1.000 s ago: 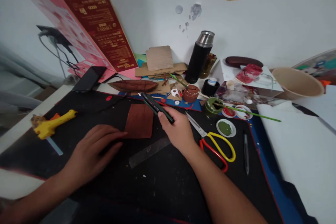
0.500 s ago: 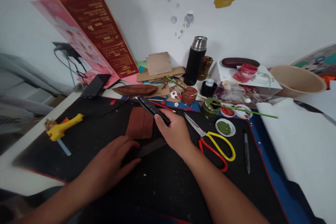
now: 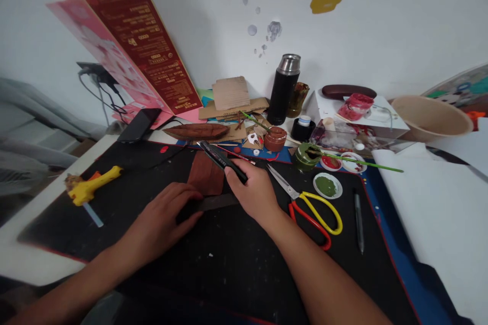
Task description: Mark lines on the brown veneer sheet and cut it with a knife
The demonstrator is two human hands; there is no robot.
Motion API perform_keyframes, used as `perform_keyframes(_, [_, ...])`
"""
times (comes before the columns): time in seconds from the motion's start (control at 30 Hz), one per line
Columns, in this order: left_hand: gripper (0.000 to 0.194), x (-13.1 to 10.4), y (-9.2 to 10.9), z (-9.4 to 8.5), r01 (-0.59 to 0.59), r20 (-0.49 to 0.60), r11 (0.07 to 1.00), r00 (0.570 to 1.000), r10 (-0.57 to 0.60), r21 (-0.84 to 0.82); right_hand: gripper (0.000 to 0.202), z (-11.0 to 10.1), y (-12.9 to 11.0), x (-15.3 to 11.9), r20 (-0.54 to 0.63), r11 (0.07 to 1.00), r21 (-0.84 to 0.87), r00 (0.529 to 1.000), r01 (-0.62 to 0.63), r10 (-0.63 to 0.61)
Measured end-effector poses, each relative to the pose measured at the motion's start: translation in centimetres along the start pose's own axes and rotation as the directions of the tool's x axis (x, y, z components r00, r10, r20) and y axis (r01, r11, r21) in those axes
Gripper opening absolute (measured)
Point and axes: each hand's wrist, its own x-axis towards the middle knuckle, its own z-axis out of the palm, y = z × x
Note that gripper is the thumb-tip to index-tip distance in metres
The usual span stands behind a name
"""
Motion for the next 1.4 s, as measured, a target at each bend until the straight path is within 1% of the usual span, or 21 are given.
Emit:
perform_keyframes(0.1, [0.016,-0.1,-0.2,-0.1,-0.023,0.002,1.000,1.000,0.023,0.005,0.034,0.0,-0.1,0.0,-0.006,1.000,-0.007,1.000,0.004,-0.004])
perform_keyframes(0.2, [0.016,-0.8,-0.4,-0.6,-0.038,0.015,0.999,0.999,0.038,0.002,0.036,-0.1,-0.1,0.1,-0.017,1.000,-0.005,1.000,-0.009,0.009])
perform_keyframes(0.3, [0.017,-1.9,-1.0,-1.5,-0.038,0.048,0.999,0.998,0.039,-0.007,0.040,-0.2,0.1,0.1,-0.039,1.000,-0.005,0.999,-0.008,0.008])
perform_keyframes(0.43, [0.018,-3.3,-2.1,-3.0,-0.004,0.092,1.000,0.996,0.005,-0.010,0.039,-0.1,0.4,0.1,-0.050,1.000,-0.002,0.999,0.001,-0.001])
perform_keyframes(0.57, [0.019,-3.6,-2.5,-3.9,0.017,0.061,1.000,0.998,-0.016,-0.023,0.039,-0.1,0.3,0.0,-0.027,1.000,-0.005,1.000,0.002,-0.002])
perform_keyframes(0.63, [0.020,-3.1,-2.6,-3.8,0.005,0.036,1.000,0.999,-0.004,-0.024,0.039,-0.1,0.2,0.0,-0.021,1.000,-0.009,1.000,0.000,0.000])
perform_keyframes(0.73, [0.023,-1.7,-3.0,-3.4,-0.019,0.010,0.999,1.000,0.020,-0.026,0.041,-0.3,0.0,0.1,-0.039,1.000,-0.010,0.999,-0.017,0.016])
perform_keyframes(0.83, [0.024,-0.3,-3.8,-2.9,-0.025,0.004,0.999,1.000,0.025,-0.032,0.041,-0.7,0.0,0.2,-0.053,0.999,0.014,0.998,-0.040,0.040])
perform_keyframes(0.93, [0.024,0.6,-4.4,-2.5,-0.029,0.000,0.999,1.000,0.029,-0.037,0.039,-1.1,0.1,0.5,-0.074,0.998,0.044,0.996,-0.055,0.058])
perform_keyframes(1.03, [0.023,1.1,-4.5,-2.0,-0.040,0.000,0.998,0.999,0.040,-0.042,0.038,-1.4,0.2,0.6,-0.107,0.998,0.028,0.992,-0.060,0.063])
perform_keyframes(1.17, [0.020,1.4,-4.3,-1.3,-0.050,-0.004,0.998,0.999,0.050,-0.039,0.038,-1.3,0.3,0.6,-0.124,0.999,0.014,0.991,-0.043,0.044])
perform_keyframes(1.27, [0.021,1.4,-4.3,-0.9,-0.051,-0.031,0.998,0.998,0.050,-0.025,0.040,-1.1,0.2,0.4,-0.112,1.000,0.006,0.993,-0.026,0.027])
perform_keyframes(1.4, [0.024,1.2,-4.4,-0.6,-0.054,-0.066,0.999,0.996,0.053,-0.004,0.045,-0.7,0.2,0.2,-0.059,0.999,-0.017,0.998,-0.033,0.032])
